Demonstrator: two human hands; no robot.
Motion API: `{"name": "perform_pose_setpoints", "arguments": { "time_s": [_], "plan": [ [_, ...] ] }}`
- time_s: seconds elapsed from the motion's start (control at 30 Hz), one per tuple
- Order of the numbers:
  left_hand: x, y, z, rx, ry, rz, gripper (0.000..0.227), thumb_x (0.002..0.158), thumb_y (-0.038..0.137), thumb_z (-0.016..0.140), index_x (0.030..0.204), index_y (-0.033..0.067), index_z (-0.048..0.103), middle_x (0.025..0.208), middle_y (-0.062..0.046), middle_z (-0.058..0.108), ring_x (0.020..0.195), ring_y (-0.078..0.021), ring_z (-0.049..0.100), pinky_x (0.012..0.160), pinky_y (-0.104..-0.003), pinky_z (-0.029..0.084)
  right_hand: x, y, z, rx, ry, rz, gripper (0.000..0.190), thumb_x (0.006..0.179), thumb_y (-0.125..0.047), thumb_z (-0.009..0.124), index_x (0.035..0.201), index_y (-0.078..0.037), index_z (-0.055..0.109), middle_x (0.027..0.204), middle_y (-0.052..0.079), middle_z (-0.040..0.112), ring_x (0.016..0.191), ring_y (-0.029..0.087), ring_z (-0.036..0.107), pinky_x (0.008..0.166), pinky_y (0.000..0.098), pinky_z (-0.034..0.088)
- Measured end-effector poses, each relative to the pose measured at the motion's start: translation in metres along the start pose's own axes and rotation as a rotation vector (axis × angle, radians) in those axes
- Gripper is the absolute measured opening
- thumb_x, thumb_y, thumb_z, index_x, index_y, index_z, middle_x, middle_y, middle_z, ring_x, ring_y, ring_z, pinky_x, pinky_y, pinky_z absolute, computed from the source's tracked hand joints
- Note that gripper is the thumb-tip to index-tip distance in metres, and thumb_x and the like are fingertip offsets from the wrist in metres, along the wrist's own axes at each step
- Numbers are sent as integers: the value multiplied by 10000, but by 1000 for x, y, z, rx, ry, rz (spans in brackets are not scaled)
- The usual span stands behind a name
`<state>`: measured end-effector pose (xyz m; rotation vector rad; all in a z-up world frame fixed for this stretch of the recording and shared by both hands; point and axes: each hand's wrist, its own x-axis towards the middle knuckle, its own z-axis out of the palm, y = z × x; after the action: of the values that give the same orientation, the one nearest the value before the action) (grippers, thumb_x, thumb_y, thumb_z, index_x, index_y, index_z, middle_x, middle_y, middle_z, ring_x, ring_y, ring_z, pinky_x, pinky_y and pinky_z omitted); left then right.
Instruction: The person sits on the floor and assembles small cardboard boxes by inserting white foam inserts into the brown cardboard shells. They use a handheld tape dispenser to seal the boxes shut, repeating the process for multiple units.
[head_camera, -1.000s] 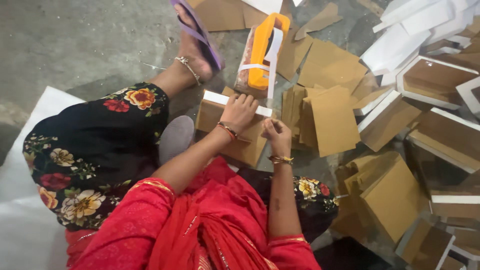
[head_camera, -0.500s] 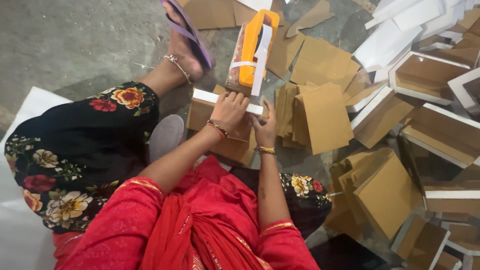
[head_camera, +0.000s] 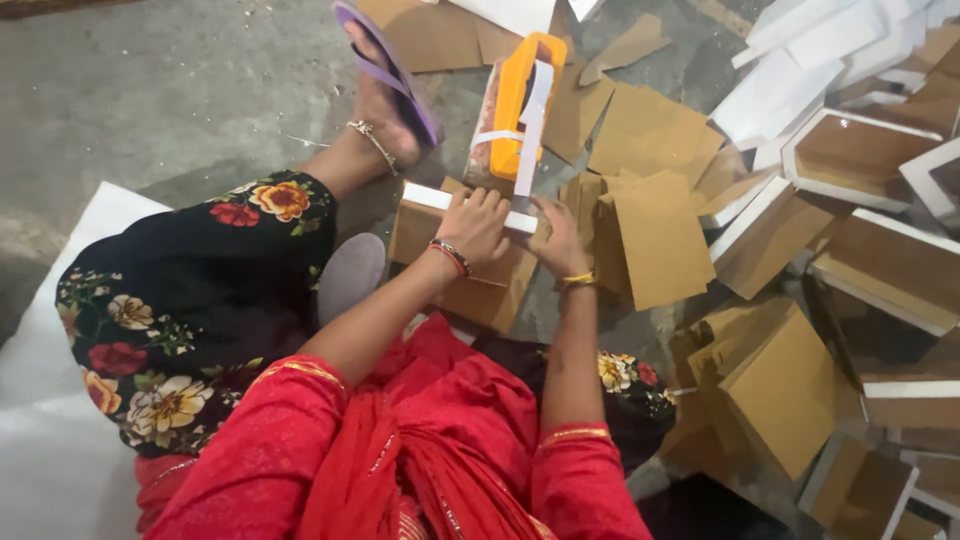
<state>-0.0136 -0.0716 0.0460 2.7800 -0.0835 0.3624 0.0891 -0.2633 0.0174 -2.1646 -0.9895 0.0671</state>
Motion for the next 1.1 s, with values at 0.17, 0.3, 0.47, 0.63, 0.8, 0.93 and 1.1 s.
{"name": "perform_pose_setpoints", "arguments": {
  "time_s": [0.17,0.3,0.47,0.63,0.8,0.93,1.1],
  "plan": [
    [-2,-2,12,-33,53,16,399,767,416,692,976,83,624,951,-100,614,968,-277,596,890,-451,425,22,16,-14,526,-396,412,366,974,-206,688,1308,-63,640,1188,0,681,1076,81,612,961,260,491],
    [1,-9,40,118,158,18,85,930,211,587,977,142,607,965,-33,619,998,-214,619,950,-418,431,44,34,17,619,-62,466,214,967,-178,748,1064,12,737,922,-4,695,834,77,596,754,233,483],
    [28,-34,38,74,215,20,70,935,186,561,955,168,626,902,-7,640,925,-186,635,935,-467,425,65,32,17,400,283,348,218,925,-176,822,994,11,735,829,-21,647,749,57,545,691,223,467],
    [56,-45,32,134,219,95,122,888,235,549,929,154,631,860,-2,640,903,-185,641,956,-479,420,106,26,4,459,166,313,201,917,-197,802,983,-19,733,830,-17,696,743,59,593,686,230,500],
    [51,-51,49,172,231,44,104,922,186,531,943,142,623,862,-8,630,909,-177,637,937,-453,418,119,38,13,497,119,450,301,837,-152,810,1072,-68,642,893,-44,670,780,40,631,657,235,540],
    [42,-46,46,126,195,11,90,924,199,536,924,145,607,868,-18,626,920,-179,635,938,-426,425,113,53,26,615,156,243,252,908,-88,760,1084,-51,583,936,-3,635,807,62,605,714,248,530],
    [44,-43,34,139,205,18,77,904,194,538,913,154,604,865,-15,629,922,-174,637,932,-412,427,106,37,19,501,87,257,118,1034,-111,652,1121,-37,682,996,13,713,907,64,687,822,228,546]
  ]
}}
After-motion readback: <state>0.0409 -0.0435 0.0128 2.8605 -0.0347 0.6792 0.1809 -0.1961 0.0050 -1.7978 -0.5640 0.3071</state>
